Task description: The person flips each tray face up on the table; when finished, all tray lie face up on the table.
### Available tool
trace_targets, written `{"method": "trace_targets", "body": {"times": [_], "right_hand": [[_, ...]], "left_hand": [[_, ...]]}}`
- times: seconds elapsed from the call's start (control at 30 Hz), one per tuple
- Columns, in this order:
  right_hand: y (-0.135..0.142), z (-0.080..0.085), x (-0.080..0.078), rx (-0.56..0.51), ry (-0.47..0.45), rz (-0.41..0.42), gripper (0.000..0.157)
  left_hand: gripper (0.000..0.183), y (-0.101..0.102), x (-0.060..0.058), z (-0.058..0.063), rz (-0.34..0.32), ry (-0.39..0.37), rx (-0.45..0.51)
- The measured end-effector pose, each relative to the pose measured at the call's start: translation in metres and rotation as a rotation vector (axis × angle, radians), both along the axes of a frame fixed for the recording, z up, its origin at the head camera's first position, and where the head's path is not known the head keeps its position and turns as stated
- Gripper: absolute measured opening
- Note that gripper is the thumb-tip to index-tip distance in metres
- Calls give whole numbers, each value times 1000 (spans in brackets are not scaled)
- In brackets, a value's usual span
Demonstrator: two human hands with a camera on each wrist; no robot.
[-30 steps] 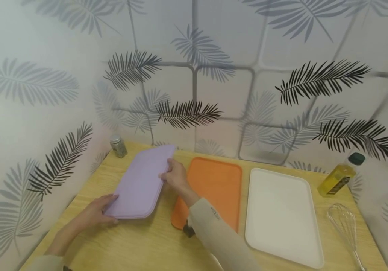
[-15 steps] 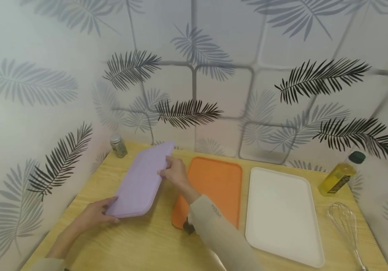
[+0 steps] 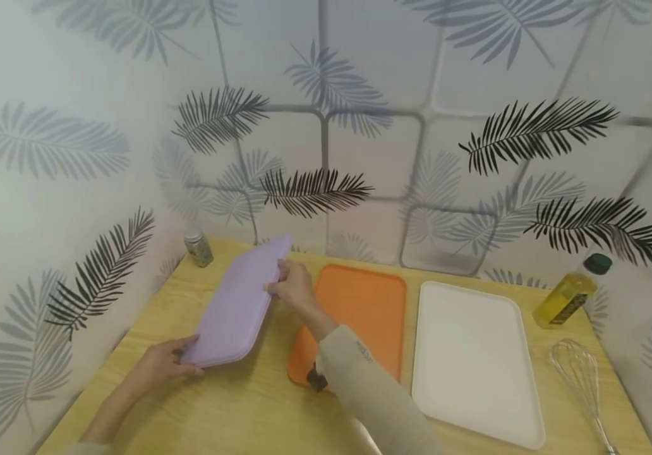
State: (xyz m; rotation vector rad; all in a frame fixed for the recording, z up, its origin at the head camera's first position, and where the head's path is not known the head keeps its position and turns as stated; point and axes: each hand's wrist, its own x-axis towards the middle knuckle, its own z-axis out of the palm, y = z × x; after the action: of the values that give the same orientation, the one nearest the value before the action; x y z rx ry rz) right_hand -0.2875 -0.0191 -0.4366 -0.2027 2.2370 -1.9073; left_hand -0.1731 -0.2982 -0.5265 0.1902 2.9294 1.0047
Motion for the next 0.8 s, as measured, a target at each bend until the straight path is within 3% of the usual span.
{"method": "trace_targets", "body": {"times": [0.3, 0.57, 0.8], "right_hand": [[3, 9, -2, -25, 14, 32, 63], [4, 15, -2, -25, -11, 55, 63], [3, 24, -4, -69, -23, 59, 62]], "left_hand": [[74, 3, 5, 3, 41, 1, 100], [72, 7, 7, 2, 52, -1, 98], [69, 12, 8, 5, 58, -16, 180]]}}
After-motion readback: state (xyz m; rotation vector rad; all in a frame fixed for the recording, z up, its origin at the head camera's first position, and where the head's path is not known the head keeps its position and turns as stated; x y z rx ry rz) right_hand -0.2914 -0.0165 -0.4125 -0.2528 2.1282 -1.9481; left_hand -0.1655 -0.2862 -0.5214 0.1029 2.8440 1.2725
